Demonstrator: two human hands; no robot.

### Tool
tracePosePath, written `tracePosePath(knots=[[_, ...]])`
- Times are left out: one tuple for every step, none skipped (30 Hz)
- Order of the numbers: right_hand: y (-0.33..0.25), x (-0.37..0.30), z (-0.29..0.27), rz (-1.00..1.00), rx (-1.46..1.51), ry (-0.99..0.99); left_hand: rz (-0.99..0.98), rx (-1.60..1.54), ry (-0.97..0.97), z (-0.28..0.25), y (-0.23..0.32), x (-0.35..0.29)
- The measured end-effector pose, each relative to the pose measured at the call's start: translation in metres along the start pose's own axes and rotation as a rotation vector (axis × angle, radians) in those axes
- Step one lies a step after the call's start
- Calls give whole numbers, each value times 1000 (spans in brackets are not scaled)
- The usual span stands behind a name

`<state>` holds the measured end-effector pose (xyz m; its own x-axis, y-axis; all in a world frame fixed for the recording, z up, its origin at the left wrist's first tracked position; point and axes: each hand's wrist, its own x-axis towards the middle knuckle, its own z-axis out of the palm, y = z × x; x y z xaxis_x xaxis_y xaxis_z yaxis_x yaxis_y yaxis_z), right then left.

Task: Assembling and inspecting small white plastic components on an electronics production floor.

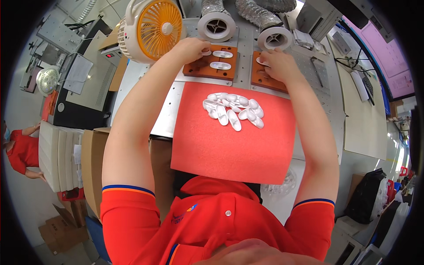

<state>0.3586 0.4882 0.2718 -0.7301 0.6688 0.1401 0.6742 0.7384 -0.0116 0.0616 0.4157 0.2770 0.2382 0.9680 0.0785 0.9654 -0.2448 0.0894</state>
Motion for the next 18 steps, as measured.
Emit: tracePosePath(knots=[[3,4,6,32,-2,-16,-5,79,-77,0,3,6],[4,6,6,36,0,-16,-11,157,-157,-2,5,9],[7,8,5,4,-14,-48,-7,158,-159,-4,6,13],[10,9,4,-26,-27,-80,-24,125,-188,-6,7,17],[15,10,4,-22,-23,-83,-42,92,-219,-9,7,20],[23,9,3,-12,30,-44,-38,92,-225,-8,7,23],[31,7,1,0,82,-5,28,-25,-109,-8,8,28],[39,5,-7,2,88,-16,87,-147,5,-6,10,29],[49,1,-17,64,134,-56,154,-192,7,-4,16,33],[56,-3,-20,125,179,-96,152,-203,-4,1,25,36],[60,-8,-18,127,180,-104,67,-103,-66,5,34,42],[63,-12,-15,157,192,-135,-17,0,-127,8,41,46],[64,-15,-12,186,205,-164,35,94,-140,7,45,48],[63,-16,-8,184,205,-163,34,95,-139,7,44,51],[62,-17,-5,109,100,-121,87,94,-168,6,42,54],[61,-17,-3,32,-5,-76,139,95,-197,5,40,54],[64,-19,-2,29,0,-76,136,97,-201,3,41,52],[69,-23,-4,39,80,-56,107,39,-205,-1,42,50]])
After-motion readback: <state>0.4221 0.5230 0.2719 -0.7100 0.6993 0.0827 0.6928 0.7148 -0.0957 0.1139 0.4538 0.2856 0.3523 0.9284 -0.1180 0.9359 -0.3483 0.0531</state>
